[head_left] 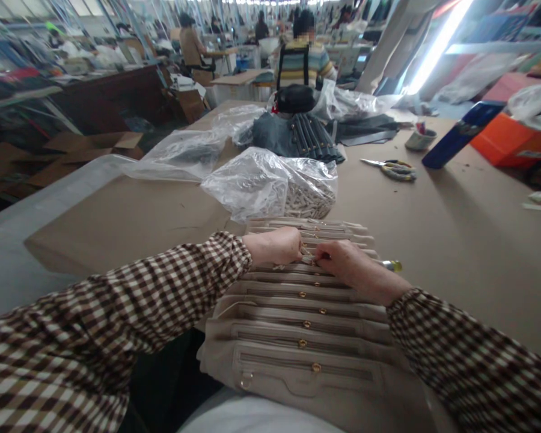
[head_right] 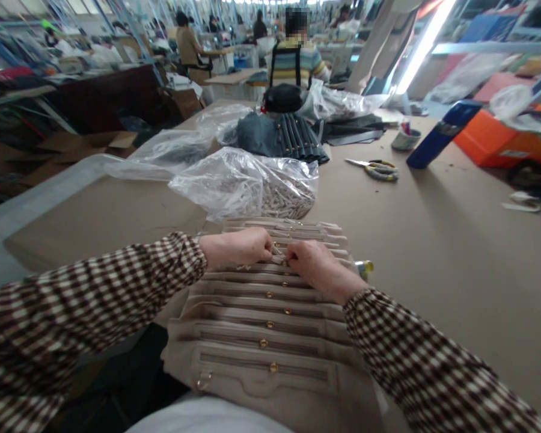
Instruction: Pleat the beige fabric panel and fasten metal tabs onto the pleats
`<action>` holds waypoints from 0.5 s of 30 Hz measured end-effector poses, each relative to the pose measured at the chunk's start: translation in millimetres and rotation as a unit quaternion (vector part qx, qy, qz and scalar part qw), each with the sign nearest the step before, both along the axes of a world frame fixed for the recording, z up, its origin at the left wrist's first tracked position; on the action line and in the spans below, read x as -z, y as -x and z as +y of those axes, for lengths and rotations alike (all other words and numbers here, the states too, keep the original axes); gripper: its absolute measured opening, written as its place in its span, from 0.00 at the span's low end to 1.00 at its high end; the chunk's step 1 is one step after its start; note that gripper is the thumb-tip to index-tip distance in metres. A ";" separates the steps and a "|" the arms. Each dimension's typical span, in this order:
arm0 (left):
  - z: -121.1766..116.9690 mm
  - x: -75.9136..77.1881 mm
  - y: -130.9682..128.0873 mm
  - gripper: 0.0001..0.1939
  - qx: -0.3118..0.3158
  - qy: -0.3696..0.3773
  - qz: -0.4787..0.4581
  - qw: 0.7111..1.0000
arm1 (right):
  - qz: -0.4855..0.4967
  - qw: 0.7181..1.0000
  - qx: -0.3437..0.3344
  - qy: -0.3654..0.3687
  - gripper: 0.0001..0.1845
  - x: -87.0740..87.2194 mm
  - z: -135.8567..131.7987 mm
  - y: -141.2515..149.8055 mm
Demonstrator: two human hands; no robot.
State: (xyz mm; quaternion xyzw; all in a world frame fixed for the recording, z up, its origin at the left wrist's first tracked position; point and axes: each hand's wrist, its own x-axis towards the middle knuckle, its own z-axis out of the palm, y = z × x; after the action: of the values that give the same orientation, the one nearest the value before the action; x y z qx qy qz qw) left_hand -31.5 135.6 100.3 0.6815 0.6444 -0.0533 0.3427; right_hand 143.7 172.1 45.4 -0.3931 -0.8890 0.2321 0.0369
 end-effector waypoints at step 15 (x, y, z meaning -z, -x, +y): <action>-4.1 11.7 -7.0 0.09 -0.285 0.094 -0.458 0.837 | 0.362 0.932 0.022 0.006 0.08 -4.4 -34.6 20.2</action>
State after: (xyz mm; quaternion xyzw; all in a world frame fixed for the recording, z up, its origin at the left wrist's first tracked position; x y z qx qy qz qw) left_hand -24.5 131.5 88.5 0.3785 0.5715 0.3044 0.6615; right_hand 123.5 137.5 49.8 -0.3025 -0.8047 0.3634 0.3590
